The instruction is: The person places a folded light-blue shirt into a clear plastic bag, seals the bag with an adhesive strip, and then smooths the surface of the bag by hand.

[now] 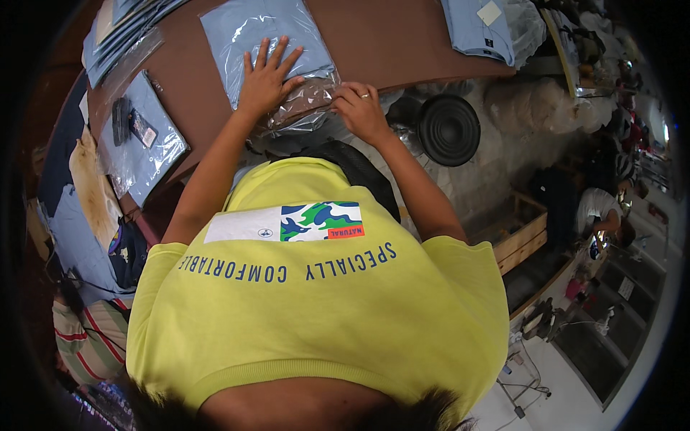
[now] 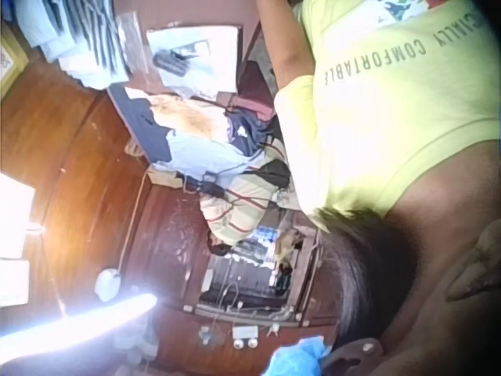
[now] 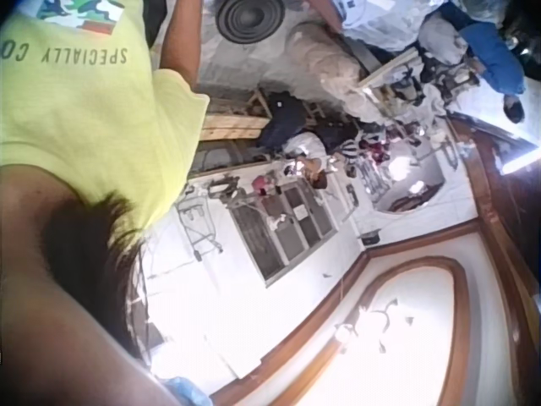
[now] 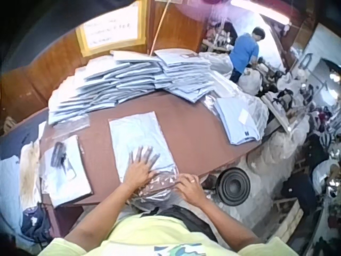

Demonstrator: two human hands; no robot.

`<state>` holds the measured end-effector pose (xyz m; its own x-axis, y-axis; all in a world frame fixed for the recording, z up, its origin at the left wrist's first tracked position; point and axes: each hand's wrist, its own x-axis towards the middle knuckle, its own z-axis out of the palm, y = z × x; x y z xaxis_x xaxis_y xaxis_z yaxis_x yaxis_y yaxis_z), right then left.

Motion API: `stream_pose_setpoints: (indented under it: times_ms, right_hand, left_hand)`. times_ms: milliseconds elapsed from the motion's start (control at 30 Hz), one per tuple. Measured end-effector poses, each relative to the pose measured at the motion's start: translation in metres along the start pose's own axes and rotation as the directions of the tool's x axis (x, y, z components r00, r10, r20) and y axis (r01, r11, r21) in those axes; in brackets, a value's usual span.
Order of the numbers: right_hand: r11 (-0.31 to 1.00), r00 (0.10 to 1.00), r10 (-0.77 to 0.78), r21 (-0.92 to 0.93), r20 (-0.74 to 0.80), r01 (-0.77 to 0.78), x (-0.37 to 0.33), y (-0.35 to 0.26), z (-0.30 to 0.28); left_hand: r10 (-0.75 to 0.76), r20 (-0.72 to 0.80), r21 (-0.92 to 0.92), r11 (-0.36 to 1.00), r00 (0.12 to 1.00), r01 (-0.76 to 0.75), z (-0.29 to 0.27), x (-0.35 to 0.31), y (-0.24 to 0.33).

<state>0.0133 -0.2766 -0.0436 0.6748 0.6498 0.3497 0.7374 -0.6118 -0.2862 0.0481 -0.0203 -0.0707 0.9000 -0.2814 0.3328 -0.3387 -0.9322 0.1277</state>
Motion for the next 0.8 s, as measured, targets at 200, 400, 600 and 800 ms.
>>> stream_pose_setpoints:
  times_ms: [200, 400, 600, 800]
  right_hand:
    - [0.999, 0.999, -0.037, 0.006, -0.016, 0.037, -0.036, 0.004, -0.006]
    - [0.997, 0.999, -0.042, 0.058, 0.0, 0.042, -0.037, 0.006, 0.001]
    - [0.985, 0.986, 0.005, 0.171, -0.168, 0.024, -0.003, -0.011, -0.035]
    - [0.953, 0.995, -0.087, 0.287, -0.051, 0.098, 0.085, -0.016, -0.018]
  left_hand:
    - [0.013, -0.006, -0.004, 1.0, 1.0, -0.013, 0.0, 0.001, -0.002]
    - [0.067, -0.08, -0.147, 0.986, 0.994, -0.079, -0.022, -0.01, -0.008]
    - [0.213, 0.047, -0.167, 0.965, 0.976, -0.203, -0.075, -0.117, 0.001]
    - [0.119, -0.057, -0.03, 0.992, 0.991, -0.12, -0.064, -0.133, 0.015]
